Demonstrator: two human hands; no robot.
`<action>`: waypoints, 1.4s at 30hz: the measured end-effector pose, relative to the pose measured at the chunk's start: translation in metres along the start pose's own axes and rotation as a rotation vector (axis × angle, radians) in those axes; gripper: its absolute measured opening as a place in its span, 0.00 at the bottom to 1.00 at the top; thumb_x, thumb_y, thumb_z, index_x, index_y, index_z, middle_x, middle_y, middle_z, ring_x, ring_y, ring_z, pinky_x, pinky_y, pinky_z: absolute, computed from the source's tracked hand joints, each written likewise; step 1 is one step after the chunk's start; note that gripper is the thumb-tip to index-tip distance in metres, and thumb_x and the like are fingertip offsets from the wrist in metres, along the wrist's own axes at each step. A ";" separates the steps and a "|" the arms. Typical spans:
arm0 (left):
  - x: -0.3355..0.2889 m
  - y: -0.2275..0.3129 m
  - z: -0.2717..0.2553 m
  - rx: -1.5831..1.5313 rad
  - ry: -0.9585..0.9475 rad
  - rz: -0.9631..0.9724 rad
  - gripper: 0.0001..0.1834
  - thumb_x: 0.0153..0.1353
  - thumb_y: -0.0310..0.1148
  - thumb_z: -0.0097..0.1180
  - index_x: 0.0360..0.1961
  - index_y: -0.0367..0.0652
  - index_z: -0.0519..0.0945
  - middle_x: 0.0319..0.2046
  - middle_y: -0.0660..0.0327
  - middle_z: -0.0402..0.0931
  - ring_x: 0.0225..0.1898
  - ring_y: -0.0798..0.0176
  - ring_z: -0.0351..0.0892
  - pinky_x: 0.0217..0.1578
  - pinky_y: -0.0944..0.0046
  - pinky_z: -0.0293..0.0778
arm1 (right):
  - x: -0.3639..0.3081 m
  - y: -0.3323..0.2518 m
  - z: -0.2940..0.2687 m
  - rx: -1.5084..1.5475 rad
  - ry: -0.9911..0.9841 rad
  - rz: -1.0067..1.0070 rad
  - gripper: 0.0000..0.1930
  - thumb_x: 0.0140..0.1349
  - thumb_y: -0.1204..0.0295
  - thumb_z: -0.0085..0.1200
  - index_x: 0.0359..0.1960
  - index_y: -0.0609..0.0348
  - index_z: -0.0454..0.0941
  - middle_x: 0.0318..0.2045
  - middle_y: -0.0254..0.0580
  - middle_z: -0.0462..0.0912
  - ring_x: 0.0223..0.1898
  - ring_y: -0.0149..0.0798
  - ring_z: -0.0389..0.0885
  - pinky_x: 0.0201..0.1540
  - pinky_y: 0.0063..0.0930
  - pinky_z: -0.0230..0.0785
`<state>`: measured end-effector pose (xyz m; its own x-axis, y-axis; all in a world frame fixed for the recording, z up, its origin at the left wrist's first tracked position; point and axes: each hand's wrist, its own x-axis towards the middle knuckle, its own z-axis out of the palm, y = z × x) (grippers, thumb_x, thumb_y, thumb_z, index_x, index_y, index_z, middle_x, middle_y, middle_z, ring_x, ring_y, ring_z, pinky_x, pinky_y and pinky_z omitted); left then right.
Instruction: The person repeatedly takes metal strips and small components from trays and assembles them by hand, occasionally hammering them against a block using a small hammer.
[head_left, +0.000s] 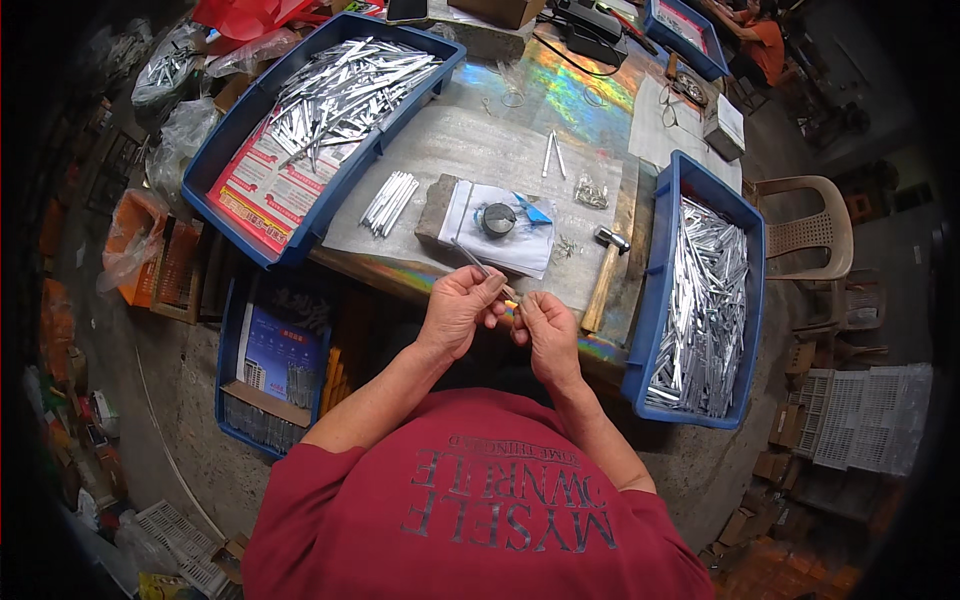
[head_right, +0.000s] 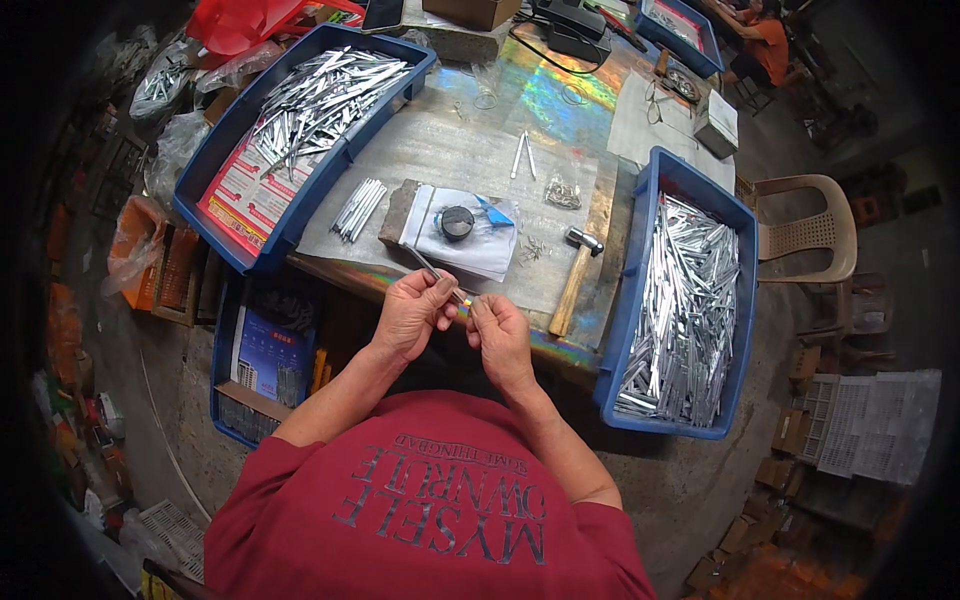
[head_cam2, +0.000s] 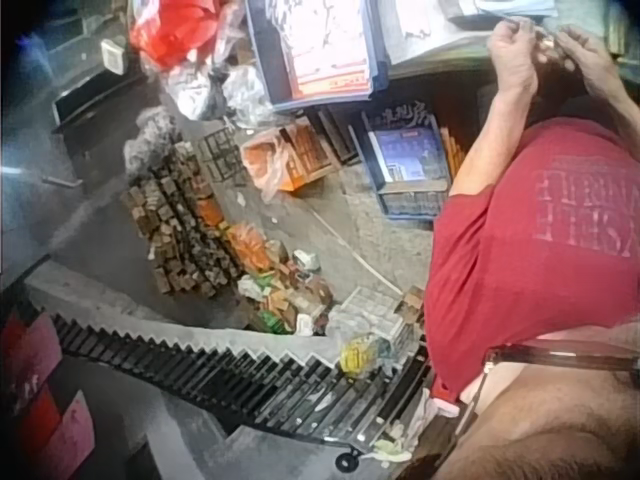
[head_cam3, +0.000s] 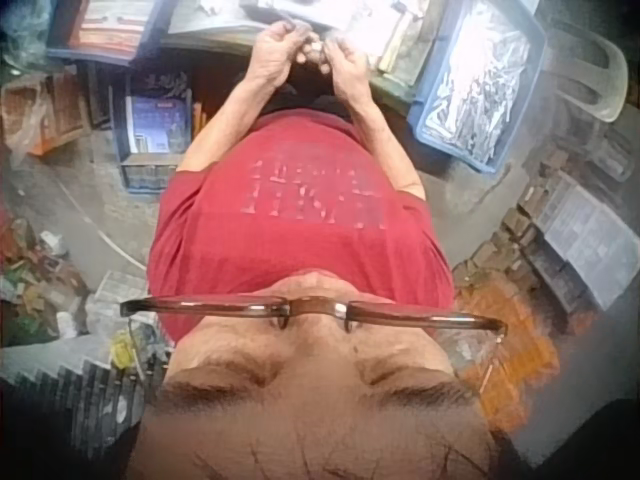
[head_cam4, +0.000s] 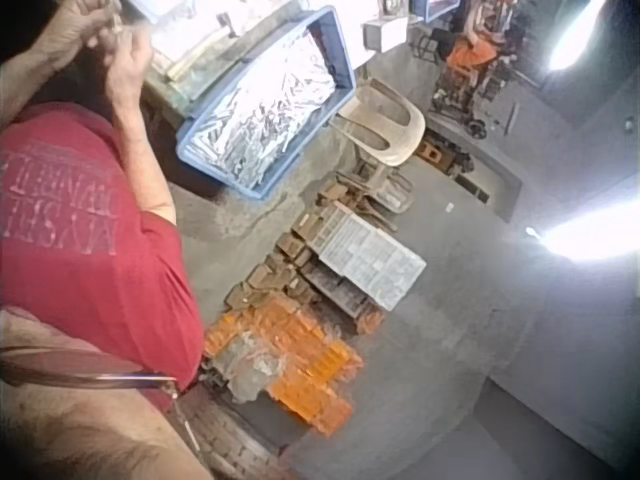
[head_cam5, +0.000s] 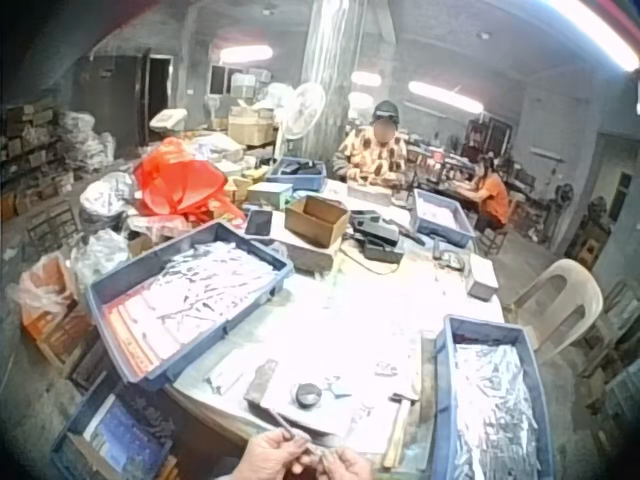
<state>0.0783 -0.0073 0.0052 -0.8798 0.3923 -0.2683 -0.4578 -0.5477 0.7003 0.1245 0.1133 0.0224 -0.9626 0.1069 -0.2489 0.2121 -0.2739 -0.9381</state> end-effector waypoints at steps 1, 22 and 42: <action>-0.001 0.000 0.000 -0.023 0.003 0.004 0.07 0.52 0.32 0.52 0.27 0.39 0.72 0.22 0.62 0.73 0.18 0.76 0.69 0.14 0.80 0.64 | 0.000 0.001 0.001 0.038 -0.008 0.017 0.10 0.59 0.69 0.40 0.22 0.60 0.65 0.15 0.30 0.65 0.16 0.21 0.60 0.18 0.12 0.53; -0.009 -0.006 0.006 0.087 0.012 0.184 0.05 0.52 0.28 0.51 0.29 0.38 0.73 0.23 0.61 0.73 0.20 0.75 0.70 0.17 0.79 0.64 | 0.000 0.004 0.009 0.267 -0.006 0.042 0.09 0.58 0.69 0.41 0.24 0.60 0.64 0.16 0.32 0.66 0.14 0.21 0.60 0.16 0.12 0.53; 0.042 0.021 -0.006 0.335 0.139 0.420 0.07 0.52 0.30 0.51 0.28 0.37 0.73 0.21 0.64 0.72 0.18 0.77 0.66 0.15 0.80 0.62 | 0.003 0.003 0.007 0.326 0.021 0.025 0.07 0.58 0.70 0.41 0.33 0.61 0.66 0.17 0.33 0.66 0.13 0.21 0.58 0.16 0.12 0.53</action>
<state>0.0312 -0.0066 0.0050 -0.9970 0.0773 0.0105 -0.0182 -0.3619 0.9320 0.1214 0.1060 0.0208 -0.9535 0.1152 -0.2787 0.1669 -0.5682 -0.8058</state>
